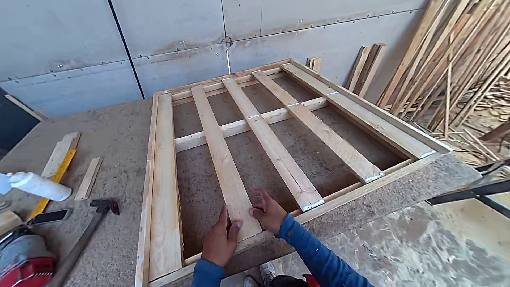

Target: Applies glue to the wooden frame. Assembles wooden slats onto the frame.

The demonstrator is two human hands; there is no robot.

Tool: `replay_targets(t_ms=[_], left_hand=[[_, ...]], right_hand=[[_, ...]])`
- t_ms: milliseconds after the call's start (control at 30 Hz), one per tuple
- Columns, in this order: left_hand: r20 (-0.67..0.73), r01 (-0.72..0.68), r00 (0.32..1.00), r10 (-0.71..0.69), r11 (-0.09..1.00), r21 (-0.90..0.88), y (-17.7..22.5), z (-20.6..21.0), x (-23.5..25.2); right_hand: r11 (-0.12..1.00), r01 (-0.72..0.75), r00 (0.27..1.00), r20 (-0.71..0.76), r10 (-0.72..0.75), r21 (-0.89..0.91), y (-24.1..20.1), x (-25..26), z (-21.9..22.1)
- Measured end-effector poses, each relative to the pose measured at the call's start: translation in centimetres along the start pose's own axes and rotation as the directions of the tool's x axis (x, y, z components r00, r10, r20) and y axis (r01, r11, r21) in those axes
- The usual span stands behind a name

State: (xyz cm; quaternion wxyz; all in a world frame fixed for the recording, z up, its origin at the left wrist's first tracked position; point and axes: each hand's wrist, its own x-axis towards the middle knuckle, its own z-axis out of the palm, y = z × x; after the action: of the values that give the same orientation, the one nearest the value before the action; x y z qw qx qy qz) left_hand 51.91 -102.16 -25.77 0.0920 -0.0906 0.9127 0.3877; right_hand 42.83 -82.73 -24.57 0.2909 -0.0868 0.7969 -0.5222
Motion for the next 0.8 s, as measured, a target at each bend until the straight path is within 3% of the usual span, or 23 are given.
replay_targets(t_ms=[367,800], left_hand=[[0.005,0.038,0.999,-0.039,0.997,0.072,1.1,-0.3,-0.3],[-0.02,0.1,0.995,-0.098,0.982,0.162,2.1,-0.8,-0.5]], right_hand=[[0.996,-0.047,0.999,0.011,0.048,-0.07,-0.2,-0.2,0.0],[0.984,0.042,0.998,-0.044,-0.051,-0.173,-1.2,-2.1,0.8]])
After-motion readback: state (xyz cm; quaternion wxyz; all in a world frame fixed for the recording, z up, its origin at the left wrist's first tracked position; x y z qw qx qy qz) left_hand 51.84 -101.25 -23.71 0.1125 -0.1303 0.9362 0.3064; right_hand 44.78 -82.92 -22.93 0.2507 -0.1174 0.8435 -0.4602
